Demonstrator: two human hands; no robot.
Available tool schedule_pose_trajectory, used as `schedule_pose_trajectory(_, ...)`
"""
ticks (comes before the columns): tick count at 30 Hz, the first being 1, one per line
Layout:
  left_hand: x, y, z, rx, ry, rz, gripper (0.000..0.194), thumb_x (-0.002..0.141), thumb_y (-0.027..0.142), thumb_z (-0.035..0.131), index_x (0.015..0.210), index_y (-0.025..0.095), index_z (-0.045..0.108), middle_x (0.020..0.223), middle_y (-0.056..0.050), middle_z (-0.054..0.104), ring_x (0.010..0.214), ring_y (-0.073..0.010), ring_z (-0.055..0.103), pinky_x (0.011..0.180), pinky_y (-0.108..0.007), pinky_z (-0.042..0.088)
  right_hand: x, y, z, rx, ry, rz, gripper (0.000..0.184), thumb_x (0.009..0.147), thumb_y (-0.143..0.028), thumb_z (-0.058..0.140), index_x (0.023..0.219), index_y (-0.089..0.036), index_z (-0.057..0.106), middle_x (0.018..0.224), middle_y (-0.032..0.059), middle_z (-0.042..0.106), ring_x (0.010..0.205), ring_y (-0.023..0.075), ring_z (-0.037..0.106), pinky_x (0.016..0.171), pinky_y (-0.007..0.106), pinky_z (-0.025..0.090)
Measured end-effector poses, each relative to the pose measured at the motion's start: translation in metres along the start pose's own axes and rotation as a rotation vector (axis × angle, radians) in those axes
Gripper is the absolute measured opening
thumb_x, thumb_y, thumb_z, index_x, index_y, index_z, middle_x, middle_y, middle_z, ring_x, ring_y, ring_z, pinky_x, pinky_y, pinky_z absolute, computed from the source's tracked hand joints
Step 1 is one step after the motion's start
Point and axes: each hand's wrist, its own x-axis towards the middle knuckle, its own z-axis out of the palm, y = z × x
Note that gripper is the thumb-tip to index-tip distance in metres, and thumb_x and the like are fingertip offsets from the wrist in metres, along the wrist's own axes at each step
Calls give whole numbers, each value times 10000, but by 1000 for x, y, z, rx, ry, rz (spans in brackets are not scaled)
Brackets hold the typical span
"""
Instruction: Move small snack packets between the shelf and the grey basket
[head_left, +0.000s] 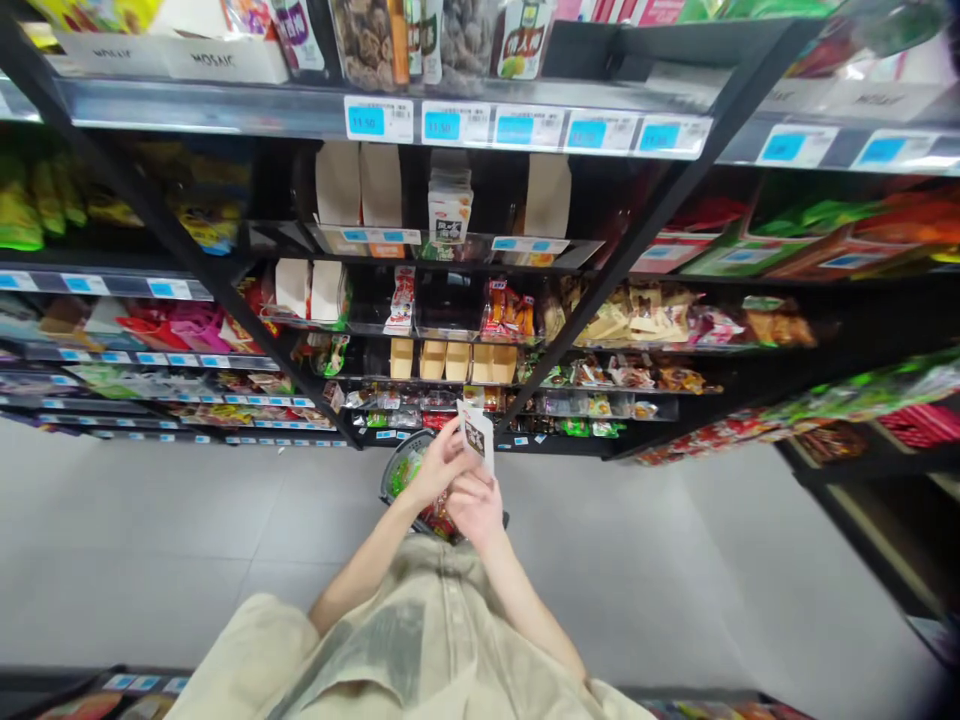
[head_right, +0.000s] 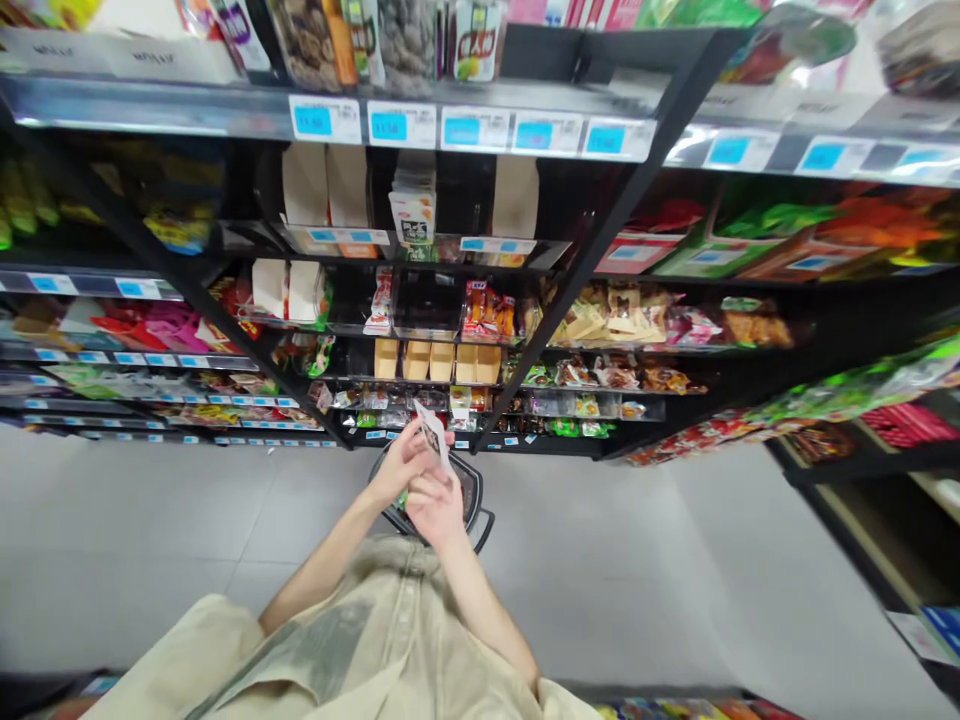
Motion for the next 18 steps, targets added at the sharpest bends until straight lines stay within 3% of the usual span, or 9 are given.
schedule_pose_trajectory(4, -3, 3, 6, 179, 136, -6, 396, 742, 418, 861, 968, 180, 640, 855, -15, 726, 737, -143, 647, 693, -248, 527, -5, 23, -22, 102, -171, 148, 539, 999, -353, 565, 531, -245, 320, 351, -133, 119, 372, 81, 107, 397, 169, 181)
schedule_pose_trajectory(6, -2, 5, 7, 251, 178, 9, 334, 750, 384, 843, 912, 178, 635, 828, 0, 707, 731, -137, 627, 676, -237, 505, -7, 29, -26, 60, -213, 196, 577, 985, -379, 584, 523, -255, 263, 351, -144, 32, 379, 73, 21, 378, 168, 119)
schedule_pose_trajectory(8, -1, 6, 7, 261, 165, 11, 326, 764, 372, 826, 950, 179, 642, 862, -10, 719, 769, -151, 646, 710, -251, 518, -7, 29, -24, 21, -183, 200, 564, 977, -385, 592, 530, -260, 271, 359, -147, 38, 388, 70, 10, 371, 167, 100)
schedule_pose_trajectory(11, 1, 5, 5, 196, 149, 38, 521, 769, 372, 835, 1211, 198, 621, 1100, -70, 747, 1007, -210, 696, 883, -307, 550, -1, 21, -13, -23, -59, 101, 421, 942, -358, 641, 597, -236, 433, 402, -137, 240, 390, 64, 114, 380, 157, 179)
schedule_pose_trajectory(13, 3, 1, 2, 149, 145, 59, 638, 802, 422, 819, 1355, 216, 574, 1289, -109, 705, 1192, -242, 657, 1017, -348, 522, 6, 16, -6, -84, 39, -26, 291, 891, -363, 711, 693, -215, 557, 493, -110, 442, 408, 56, 268, 418, 158, 294)
schedule_pose_trajectory(16, 4, -10, -3, 80, 167, -12, 530, 926, 586, 641, 1271, 183, 650, 1301, -130, 708, 1189, -259, 662, 1032, -375, 518, 17, 12, -1, -234, 222, -240, 268, 805, -427, 802, 841, -202, 663, 714, -39, 671, 593, 97, 569, 581, 208, 484)
schedule_pose_trajectory(18, 4, -18, -7, 96, 225, -57, 509, 931, 618, 614, 1153, 166, 693, 1195, -120, 747, 1091, -259, 689, 962, -368, 541, 21, 11, -4, -353, 334, -351, 355, 750, -474, 844, 897, -192, 687, 802, -8, 724, 704, 145, 646, 673, 261, 531)
